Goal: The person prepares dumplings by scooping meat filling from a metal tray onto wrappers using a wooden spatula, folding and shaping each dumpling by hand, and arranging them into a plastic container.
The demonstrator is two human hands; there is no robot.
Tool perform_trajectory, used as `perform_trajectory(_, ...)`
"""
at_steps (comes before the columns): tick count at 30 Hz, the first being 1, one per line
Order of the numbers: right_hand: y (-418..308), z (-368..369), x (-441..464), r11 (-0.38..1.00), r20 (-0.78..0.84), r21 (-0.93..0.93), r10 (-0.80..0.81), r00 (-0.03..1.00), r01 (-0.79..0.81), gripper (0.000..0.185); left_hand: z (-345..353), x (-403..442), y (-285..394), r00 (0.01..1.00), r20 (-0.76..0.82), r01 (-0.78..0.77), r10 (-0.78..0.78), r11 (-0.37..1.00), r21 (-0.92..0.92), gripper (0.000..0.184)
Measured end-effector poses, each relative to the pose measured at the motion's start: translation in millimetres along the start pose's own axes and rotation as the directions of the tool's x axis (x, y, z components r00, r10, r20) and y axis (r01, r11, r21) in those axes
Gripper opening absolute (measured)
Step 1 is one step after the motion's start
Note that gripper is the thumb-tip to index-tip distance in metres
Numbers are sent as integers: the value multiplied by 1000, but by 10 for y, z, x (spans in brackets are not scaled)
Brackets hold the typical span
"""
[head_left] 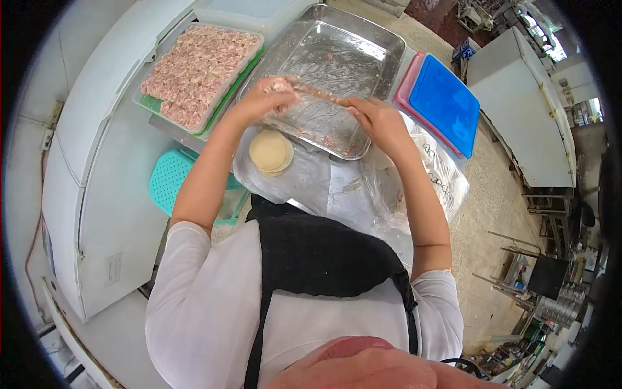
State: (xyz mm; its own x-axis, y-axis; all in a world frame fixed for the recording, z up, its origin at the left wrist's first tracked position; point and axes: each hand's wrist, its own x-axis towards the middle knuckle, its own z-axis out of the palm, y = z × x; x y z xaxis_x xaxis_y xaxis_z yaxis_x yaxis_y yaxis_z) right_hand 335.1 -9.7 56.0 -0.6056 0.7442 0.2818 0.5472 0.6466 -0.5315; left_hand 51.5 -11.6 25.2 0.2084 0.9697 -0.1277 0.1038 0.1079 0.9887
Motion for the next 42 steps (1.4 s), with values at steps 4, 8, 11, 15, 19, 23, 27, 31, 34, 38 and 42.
perform_trajectory(4,-215,204,-39,970,-106,-243,-28,994,1,23,-27,21,-70,998,-56,5,-4,1000,11,37)
perform_trajectory(8,398,253,-84,901,52,-373,258,965,-221,27,-49,-153,15,990,-15,-135,139,979,150,48)
perform_trajectory(11,181,-64,-154,934,29,30,355,934,-356,30,-54,-245,219,946,25,-322,323,932,167,49)
perform_trajectory(15,-455,-155,-94,893,61,401,198,978,-206,32,-292,-128,143,827,149,-557,542,756,343,44)
perform_trajectory(19,-707,177,120,948,82,286,119,990,-138,29,-501,-127,257,807,356,-564,470,793,230,41)
perform_trajectory(23,-1085,152,298,950,-156,-300,42,987,-88,22,-780,-199,173,884,201,-468,423,818,335,38)
perform_trajectory(27,-1405,464,473,924,-200,-378,-22,980,-57,22,-1078,-293,261,889,255,-434,380,878,203,33)
perform_trajectory(31,-1631,281,600,979,-218,-139,113,969,-146,25,-1366,-609,447,978,195,-112,80,981,160,35)
perform_trajectory(34,-1944,394,649,973,-44,73,222,974,-219,27,-1574,-729,475,739,109,-639,665,640,426,34)
perform_trajectory(38,-1963,862,806,999,-12,-40,32,999,-33,26,-1934,-866,495,865,323,-486,383,797,357,39)
perform_trajectory(42,-2429,906,930,929,-243,-351,27,970,-114,22,-2230,-880,250,905,121,-407,409,744,530,46)
